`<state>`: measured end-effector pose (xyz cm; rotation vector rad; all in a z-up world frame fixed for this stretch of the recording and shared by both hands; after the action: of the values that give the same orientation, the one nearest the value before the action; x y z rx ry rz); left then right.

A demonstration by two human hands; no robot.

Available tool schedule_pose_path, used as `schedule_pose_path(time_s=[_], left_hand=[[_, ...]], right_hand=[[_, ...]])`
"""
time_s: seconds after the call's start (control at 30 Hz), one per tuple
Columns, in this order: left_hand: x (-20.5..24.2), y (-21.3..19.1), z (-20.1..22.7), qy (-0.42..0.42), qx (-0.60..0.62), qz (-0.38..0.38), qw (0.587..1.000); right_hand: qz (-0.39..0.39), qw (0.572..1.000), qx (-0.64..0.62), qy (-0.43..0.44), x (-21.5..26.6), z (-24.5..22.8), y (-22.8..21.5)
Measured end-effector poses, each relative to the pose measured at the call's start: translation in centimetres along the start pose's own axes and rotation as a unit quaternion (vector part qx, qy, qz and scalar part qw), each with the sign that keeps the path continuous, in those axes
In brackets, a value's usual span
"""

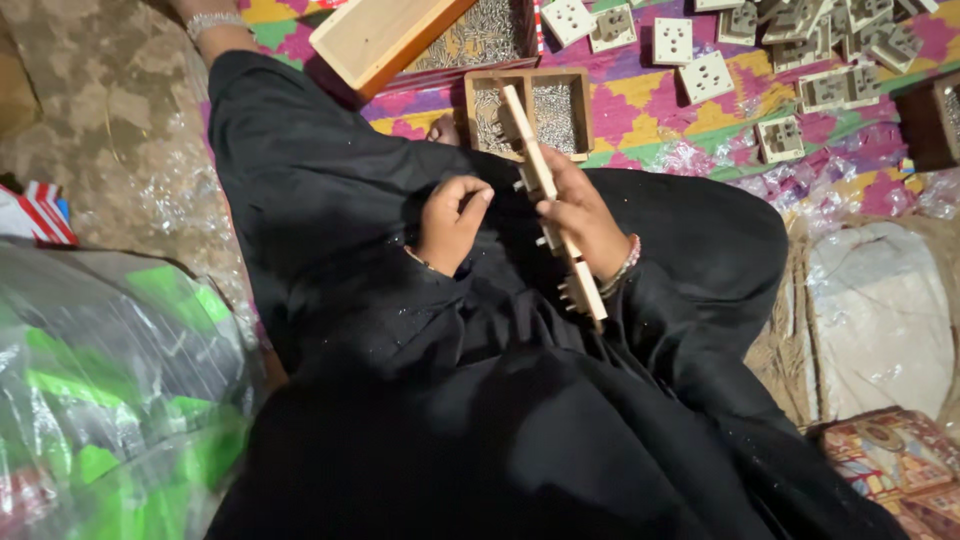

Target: The person assembles an orange electrical switchboard by inserting white faceplates and securing them with screws. They handle multiple faceplates and screws, using a screwdriver to fasten the components into the board.

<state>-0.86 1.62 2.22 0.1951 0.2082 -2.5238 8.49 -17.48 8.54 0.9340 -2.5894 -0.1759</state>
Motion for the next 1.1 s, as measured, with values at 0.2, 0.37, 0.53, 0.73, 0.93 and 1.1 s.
schedule_pose_path(time_s=[0.2, 0.37, 0.53, 0.73, 0.93, 1.1], left_hand=[[2.0, -0.3, 0.0, -0.042, 0.095, -0.096, 0.990], [2.5, -0.5, -1.2, -0.128, 0.153, -0.114, 0.973], [2.7, -0.6, -2.1, -0.246, 0.247, -0.135, 0.927], [3.2, -0.5, -2.7, -0.282, 0.297, -0.137, 0.902], [3.0, -0.7, -3.4, -0.275, 0.206, -0.124, 0.931], [3.1, -0.7, -3.3, -0.265, 0.213, -0.141, 0.930]], right_hand=[[0.052, 0.927, 0.313, -0.199, 0.8, -0.5, 3.2], [0.075, 0.819, 0.513, -0.247, 1.4, -1.3, 4.9], [0.058, 0.802, 0.542, -0.244, 1.4, -0.9, 5.0], [0.039, 0.825, 0.521, -0.216, 2.0, 0.3, 4.3], [0.002, 0.836, 0.523, -0.168, 4.5, 0.8, 3.6], [0.012, 0.829, 0.526, -0.187, 5.3, 1.0, 3.5]])
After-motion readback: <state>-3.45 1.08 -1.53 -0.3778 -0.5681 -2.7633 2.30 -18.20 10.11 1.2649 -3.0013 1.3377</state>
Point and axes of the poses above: each hand's wrist, its own x-axis away from the middle knuckle, its own y-axis out of the palm, z = x × y, the point moved 1 cm from there along -x, towards the middle knuckle, and after that the axes turned 7 degrees about z, right-handed, at the moved point
